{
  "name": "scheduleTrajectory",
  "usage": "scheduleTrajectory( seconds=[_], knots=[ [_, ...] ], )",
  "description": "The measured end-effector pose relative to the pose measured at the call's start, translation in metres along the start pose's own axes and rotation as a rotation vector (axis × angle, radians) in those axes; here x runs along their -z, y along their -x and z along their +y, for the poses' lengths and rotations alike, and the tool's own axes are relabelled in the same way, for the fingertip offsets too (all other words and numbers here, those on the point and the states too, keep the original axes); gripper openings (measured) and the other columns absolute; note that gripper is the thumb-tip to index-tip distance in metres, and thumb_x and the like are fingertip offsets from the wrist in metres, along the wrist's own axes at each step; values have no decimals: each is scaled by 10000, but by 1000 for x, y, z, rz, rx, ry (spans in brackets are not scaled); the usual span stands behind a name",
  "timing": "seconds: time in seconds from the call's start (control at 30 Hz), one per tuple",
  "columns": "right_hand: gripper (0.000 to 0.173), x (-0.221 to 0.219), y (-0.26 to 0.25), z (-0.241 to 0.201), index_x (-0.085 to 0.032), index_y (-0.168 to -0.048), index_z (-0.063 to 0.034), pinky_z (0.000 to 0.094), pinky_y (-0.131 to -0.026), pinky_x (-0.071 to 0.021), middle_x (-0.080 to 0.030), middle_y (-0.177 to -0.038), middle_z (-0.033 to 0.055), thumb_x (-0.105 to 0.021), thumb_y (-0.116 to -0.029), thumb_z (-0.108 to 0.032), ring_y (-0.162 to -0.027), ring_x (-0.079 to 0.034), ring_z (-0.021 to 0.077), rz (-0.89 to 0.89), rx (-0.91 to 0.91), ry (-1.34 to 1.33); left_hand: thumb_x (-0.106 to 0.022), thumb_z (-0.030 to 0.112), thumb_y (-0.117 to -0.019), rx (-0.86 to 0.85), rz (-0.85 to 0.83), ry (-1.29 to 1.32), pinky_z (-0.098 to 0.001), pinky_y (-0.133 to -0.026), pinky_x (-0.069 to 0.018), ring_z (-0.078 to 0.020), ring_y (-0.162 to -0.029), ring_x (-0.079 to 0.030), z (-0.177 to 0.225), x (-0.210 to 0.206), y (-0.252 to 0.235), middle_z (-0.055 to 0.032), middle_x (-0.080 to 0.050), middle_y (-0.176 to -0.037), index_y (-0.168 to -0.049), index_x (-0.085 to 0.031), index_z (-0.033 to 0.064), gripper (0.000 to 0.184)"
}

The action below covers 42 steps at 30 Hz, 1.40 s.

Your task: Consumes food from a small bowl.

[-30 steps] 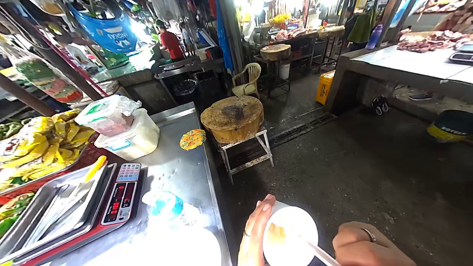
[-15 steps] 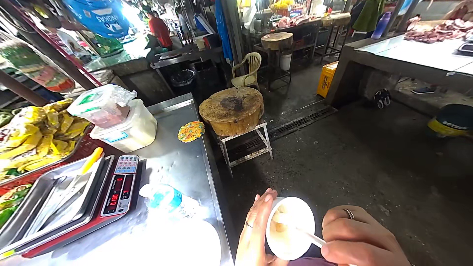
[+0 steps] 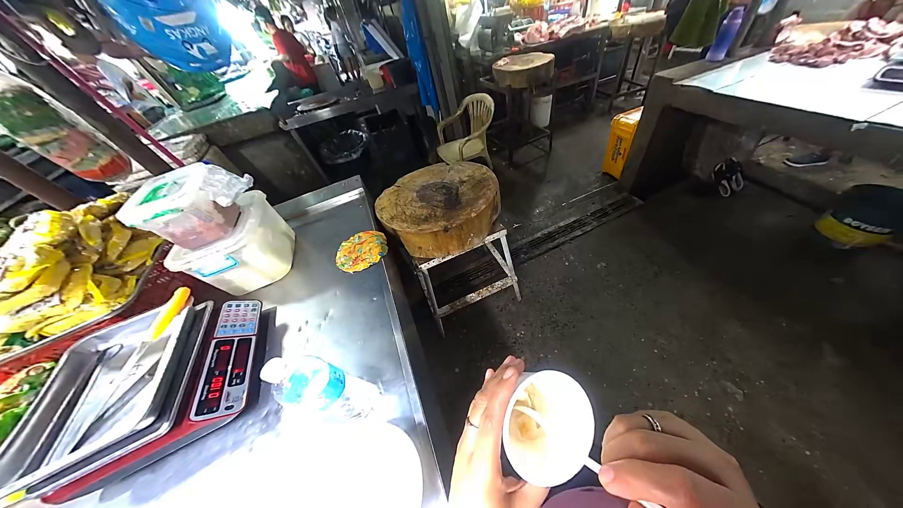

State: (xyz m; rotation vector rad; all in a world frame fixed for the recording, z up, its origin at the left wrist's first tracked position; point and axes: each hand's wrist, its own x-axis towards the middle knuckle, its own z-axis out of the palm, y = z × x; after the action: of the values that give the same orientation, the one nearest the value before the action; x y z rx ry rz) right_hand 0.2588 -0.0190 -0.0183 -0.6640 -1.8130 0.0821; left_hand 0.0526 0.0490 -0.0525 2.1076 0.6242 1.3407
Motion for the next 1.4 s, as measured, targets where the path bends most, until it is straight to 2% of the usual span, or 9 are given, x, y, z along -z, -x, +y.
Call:
scheduleTrajectory(
  seconds=[0.27, 0.37, 0.7, 0.97, 1.17, 1.4],
  knots=[
    [194, -21, 12, 0, -621, -1040, -48, 210, -788, -580, -675, -889, 63, -637, -1028, -241, -847, -693, 109, 89, -79, -47, -865, 267, -805, 31, 22, -4, -392, -1221, -378, -194, -1401, -506, -6, -4, 2, -95, -577, -1462, -1504, -431, 95, 841],
    [192, -27, 17, 0, -621, -1037, -68, 198, -788, -589, -697, -884, 30, -637, -1028, -259, -847, -704, 75, 159, -145, -53, -869, 296, -801, 41, 22, -4, -379, -1214, -385, -192, -1402, -504, -9, -6, 5, -94, -568, -1473, -1517, -412, 103, 871],
    [173, -30, 23, 1, -655, -1131, -128, 183, -673, -611, -717, -904, -11, -604, -1047, -271, -765, -712, 50, 332, -260, -155, -897, 310, -767, 52, 66, 27, -347, -1167, -447, -190, -1373, -529, -12, -4, 6, -86, -567, -1468, -1525, -399, 121, 927],
    [166, -39, 24, 2, -633, -1157, -106, 199, -704, -611, -712, -924, 18, -646, -1023, -204, -789, -713, 72, 312, -237, -184, -892, 309, -771, 64, 89, 20, -336, -1174, -434, -175, -1382, -518, -8, -7, 7, -90, -569, -1464, -1510, -415, 101, 904],
    [157, -46, 21, 9, -666, -1176, -169, 171, -615, -604, -718, -913, -24, -636, -1029, -217, -709, -699, 40, 405, -311, -268, -900, 322, -763, 66, 117, 15, -343, -1170, -440, -187, -1375, -527, -10, -12, 8, -103, -573, -1459, -1498, -425, 90, 905],
    [149, -42, 13, 14, -671, -1164, -166, 164, -568, -590, -734, -826, -29, -585, -1049, -206, -633, -692, 45, 491, -418, -448, -921, 291, -739, 77, 125, 8, -352, -1173, -439, -192, -1376, -524, -9, -9, 7, -105, -566, -1465, -1503, -417, 84, 939]
  ],
)
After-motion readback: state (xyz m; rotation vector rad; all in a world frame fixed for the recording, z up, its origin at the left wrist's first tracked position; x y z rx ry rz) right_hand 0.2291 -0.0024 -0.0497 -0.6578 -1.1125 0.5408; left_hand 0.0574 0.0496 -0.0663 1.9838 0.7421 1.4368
